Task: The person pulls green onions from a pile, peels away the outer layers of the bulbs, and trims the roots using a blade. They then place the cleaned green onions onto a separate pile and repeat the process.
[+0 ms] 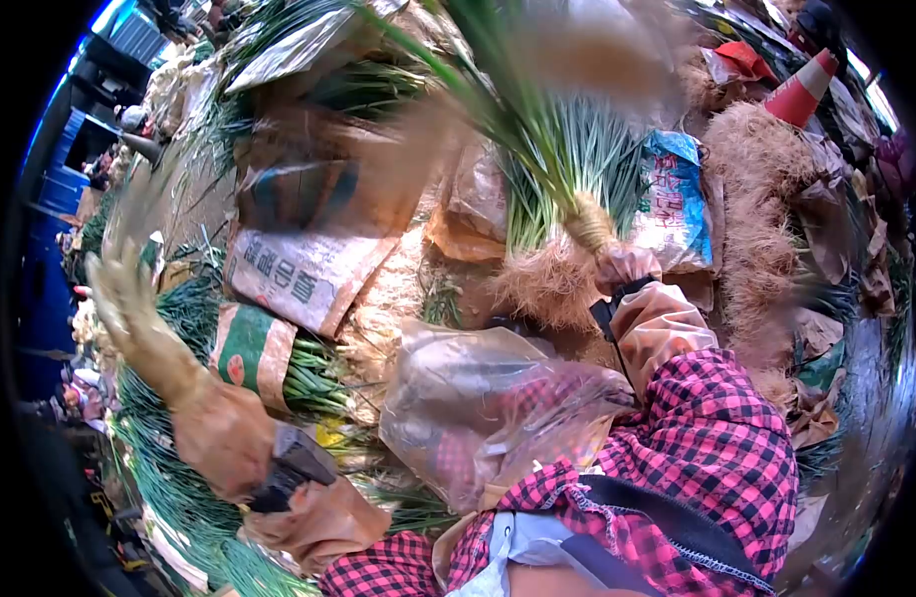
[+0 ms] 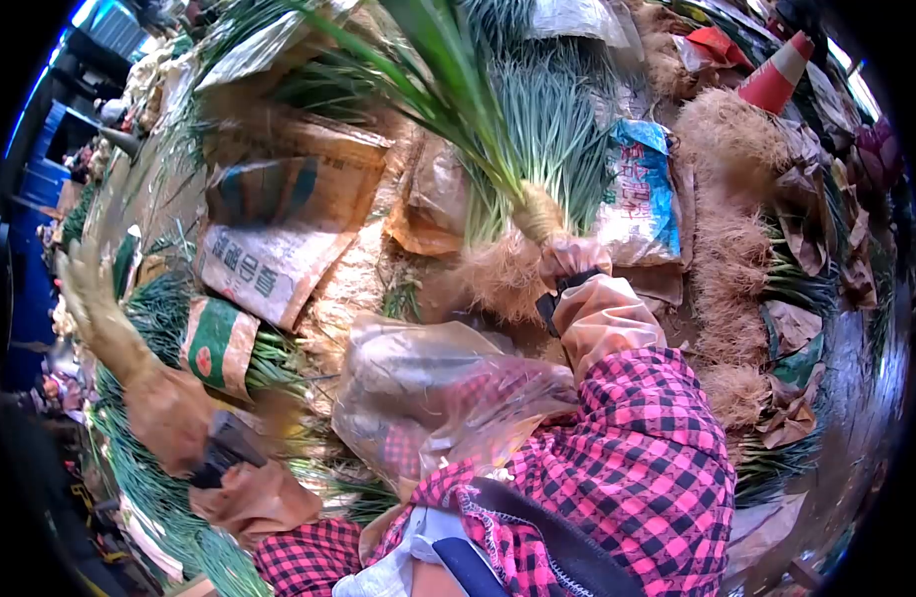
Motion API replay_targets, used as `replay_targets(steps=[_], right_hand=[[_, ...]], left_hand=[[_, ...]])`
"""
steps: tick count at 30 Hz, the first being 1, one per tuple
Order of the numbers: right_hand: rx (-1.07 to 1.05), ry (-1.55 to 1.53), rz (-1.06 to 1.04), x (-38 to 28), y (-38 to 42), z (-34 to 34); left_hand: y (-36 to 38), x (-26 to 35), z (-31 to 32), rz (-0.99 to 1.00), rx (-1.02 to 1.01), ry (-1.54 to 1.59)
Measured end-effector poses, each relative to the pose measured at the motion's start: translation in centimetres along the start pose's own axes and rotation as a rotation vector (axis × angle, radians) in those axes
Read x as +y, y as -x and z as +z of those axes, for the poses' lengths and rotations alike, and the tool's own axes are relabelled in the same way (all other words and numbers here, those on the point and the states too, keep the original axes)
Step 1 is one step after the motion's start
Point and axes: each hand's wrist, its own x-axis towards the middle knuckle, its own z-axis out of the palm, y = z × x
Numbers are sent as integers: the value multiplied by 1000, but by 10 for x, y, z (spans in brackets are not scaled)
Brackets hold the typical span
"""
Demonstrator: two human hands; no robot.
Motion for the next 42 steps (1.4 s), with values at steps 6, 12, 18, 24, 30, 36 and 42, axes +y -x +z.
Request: replay_targets(steps=[6,12,18,24,30,36,42], right_hand=[[-538,-89,538,45,20,63],[-310,-79,571,69,16,57],[315,196,16,43,37,31],[185,250,-260,-63,4,11],[-52,236,-450,-158,-53,37],[-239,-153,-654,-245,6,108],[-402,-522,-801,-292,167,98]], left_hand=[[24,-16,242,-307,-263,1617],[213,-70,345,-285,-713,479],[353,-77,362,-275,-994,332],[449,-60,331,-193,-1457,370],[536,-73,263,-423,-1588,526],[496,-90,234,-1199,-757,804],[334,-117,310,-1181,-151,838]])
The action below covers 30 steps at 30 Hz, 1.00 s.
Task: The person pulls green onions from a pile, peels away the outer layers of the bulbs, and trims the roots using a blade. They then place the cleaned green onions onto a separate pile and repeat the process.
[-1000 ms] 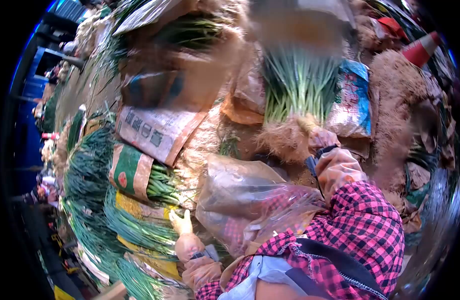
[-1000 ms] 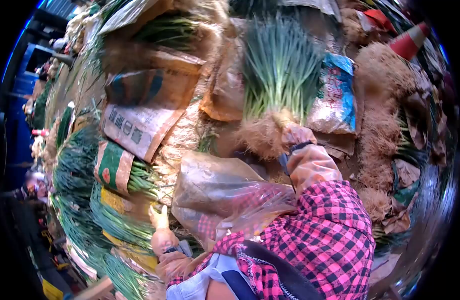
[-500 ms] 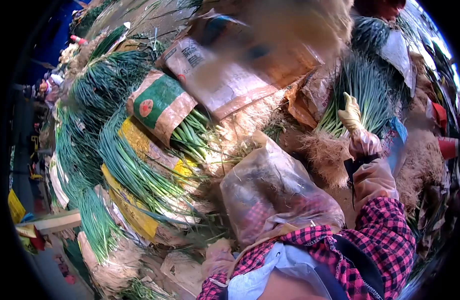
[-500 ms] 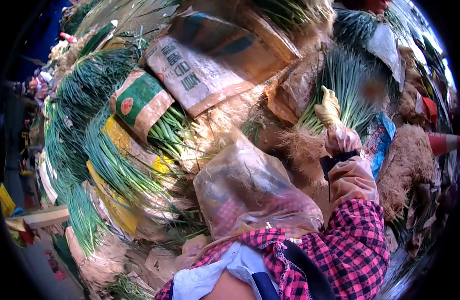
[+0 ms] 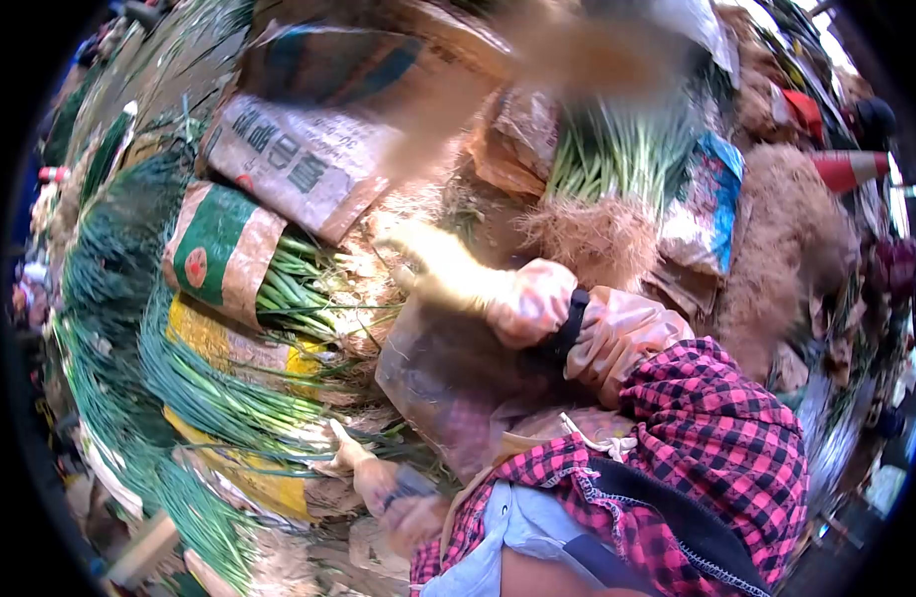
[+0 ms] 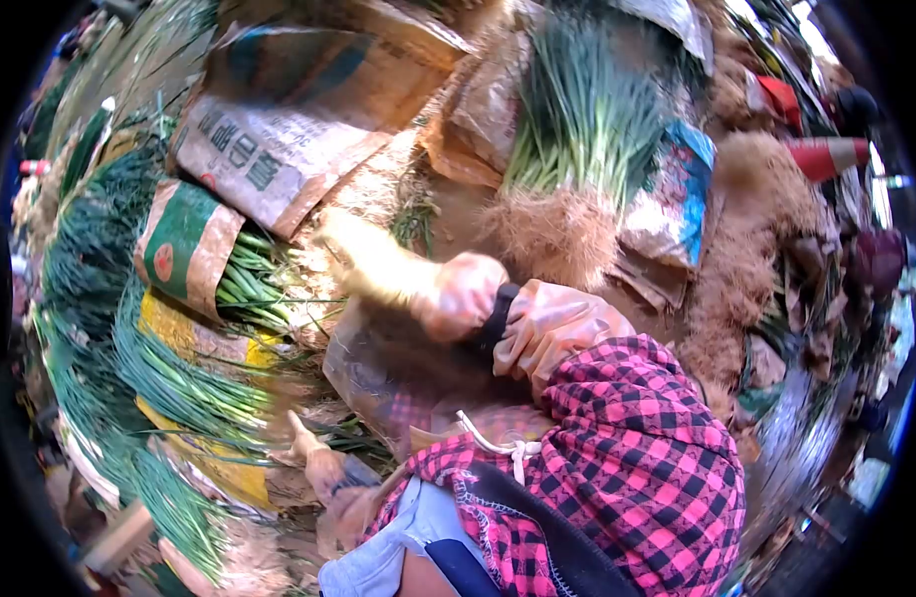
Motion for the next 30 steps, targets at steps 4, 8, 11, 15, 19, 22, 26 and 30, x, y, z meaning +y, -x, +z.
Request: replay_targets(steps=[4,8,11,15,19,22,26,30], right_hand=[[-223,-208,-56,-50,43,-12],[-347,-258,-91,-75,57,17],[-407,-400,-165,-83,61,11],[-622,-314,-216,-94,67,37],[-726,-354,-100,-89,68,42],[-741,-260,-172,-88,70,43],[-829,-313,-125,-99,78,64],[-901,-361,-126,-101,94,83]], left_hand=[[-19,23,8,36,21,7],[-53,17,-10,53,50,33],[-70,20,-24,165,30,-1],[-67,-20,-48,292,-82,33],[-17,-43,-57,-173,-61,369],[26,4,-99,-550,-75,662],[48,-79,-174,-665,30,476],[76,-183,-217,-893,133,-535]])
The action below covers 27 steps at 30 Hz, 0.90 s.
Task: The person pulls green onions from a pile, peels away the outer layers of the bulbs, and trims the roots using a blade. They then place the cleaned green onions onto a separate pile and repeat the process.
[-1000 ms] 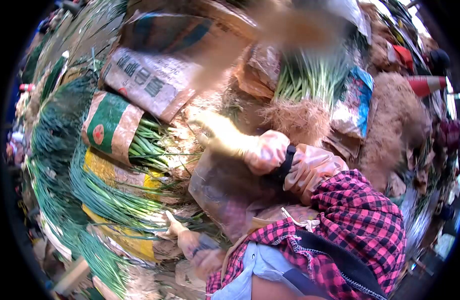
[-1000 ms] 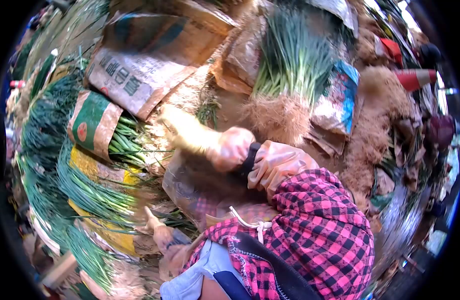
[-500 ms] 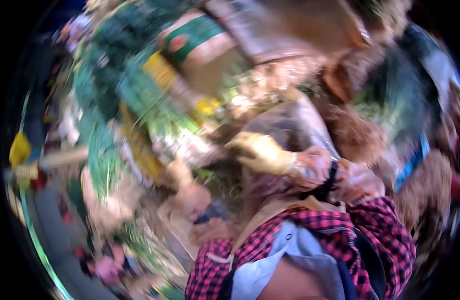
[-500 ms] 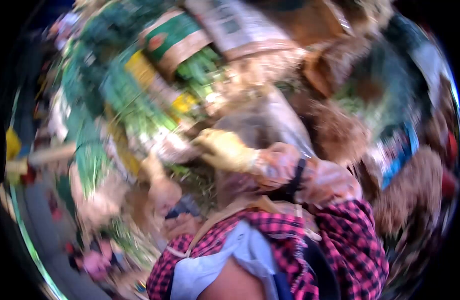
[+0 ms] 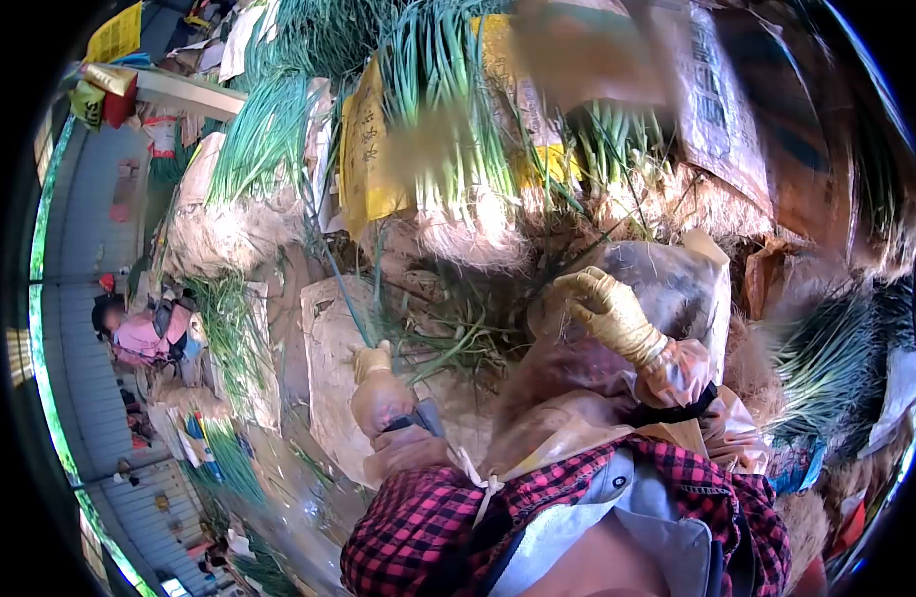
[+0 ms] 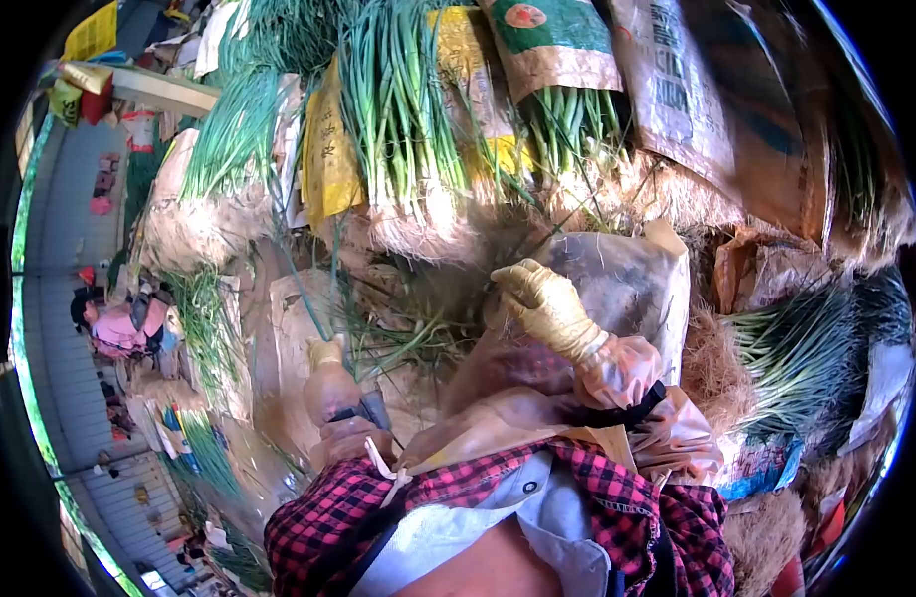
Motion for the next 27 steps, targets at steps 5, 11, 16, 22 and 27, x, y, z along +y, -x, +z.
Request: replay_targets(steps=[5,11,16,22,27], right_hand=[[-88,77,-61,-4,-5,19],[-85,152,-57,-7,1,2],[20,-175,185,1,-10,-2],[77,-595,360,66,-49,47],[116,-838,591,60,-44,65]], left_hand=[[60,125,4,613,41,122],[-4,254,61,592,-265,473],[118,266,25,751,-370,1084],[216,188,79,814,-924,788],[197,219,56,185,-1134,1027]])
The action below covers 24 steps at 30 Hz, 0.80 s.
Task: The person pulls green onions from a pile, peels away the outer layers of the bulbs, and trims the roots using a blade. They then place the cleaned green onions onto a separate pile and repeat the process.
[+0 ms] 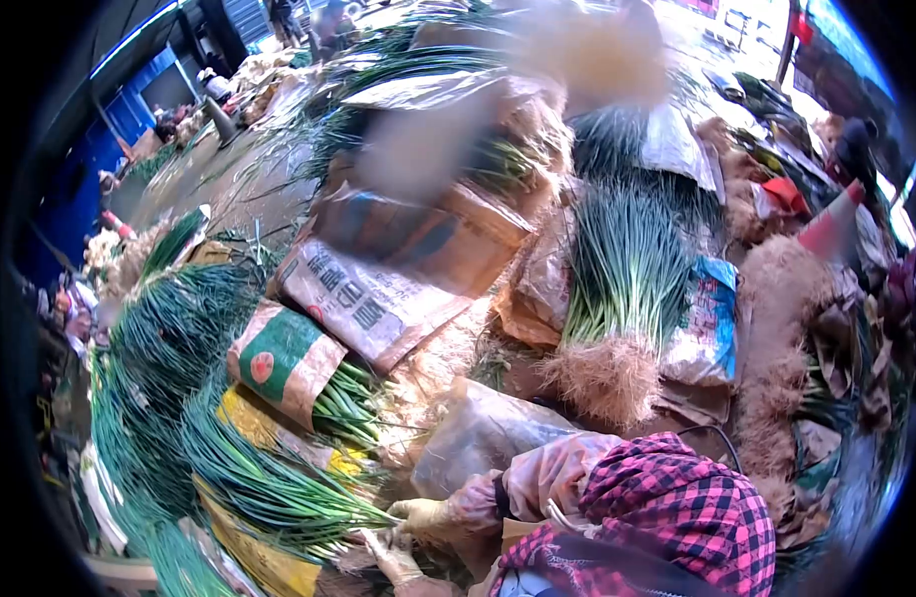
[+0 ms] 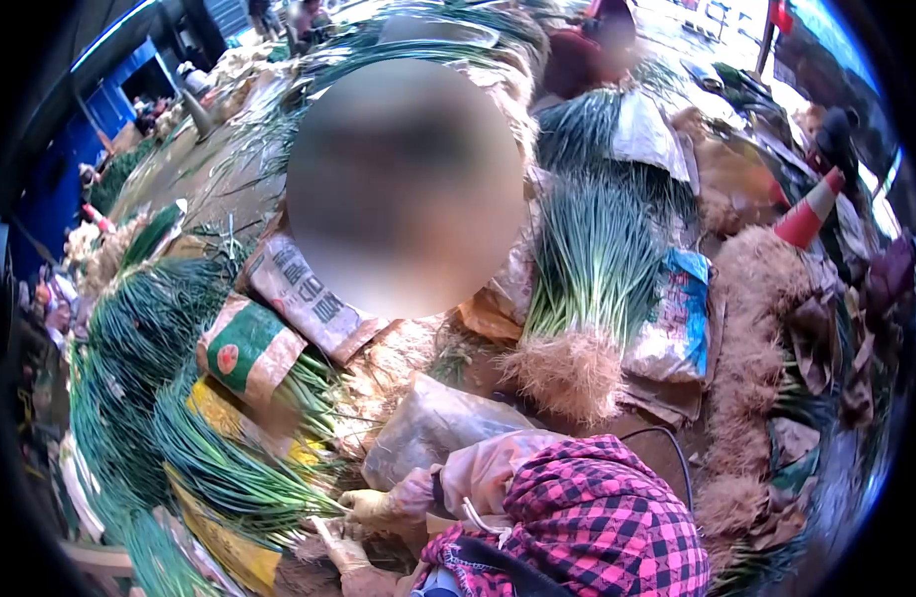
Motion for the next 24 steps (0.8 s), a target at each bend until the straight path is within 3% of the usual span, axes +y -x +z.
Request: replay_targets(steps=[2,3,4,5,7,9,10,12,14,16,17,18,20,21,24], right_hand=[[-117,151,-160,8,7,2],[-89,274,-322,-10,25,2],[-87,60,-386,-3,27,6],[-134,-86,-387,-7,30,6],[-181,-238,-385,-9,28,3],[31,206,-409,-5,21,-7],[26,202,-410,-1,21,-7],[-66,-163,-124,-19,36,-11],[-23,-36,-145,-19,29,-14],[-26,-240,-123,10,-3,-16],[-15,-198,-110,22,-19,-18],[-16,-200,-107,21,-17,-18],[18,-333,-179,4,4,-17],[32,-226,-85,-17,23,-20],[-45,-77,-180,4,-1,-27]], left_hand=[[3,10,25,157,-99,-172],[-21,5,19,408,-32,-401],[-41,-6,17,704,79,-558],[-41,-5,23,786,171,-655],[-38,-2,31,780,239,-768],[-34,-3,32,746,237,-837],[-33,-3,33,729,225,-866],[-33,-7,29,685,162,-921],[-31,-12,19,577,30,-955],[-31,-16,2,384,-123,-940],[13,-1,37,194,-59,-864],[15,0,29,190,-56,-864],[14,1,7,249,-95,-554],[12,2,7,246,-93,-552],[5,13,9,271,113,-347]])
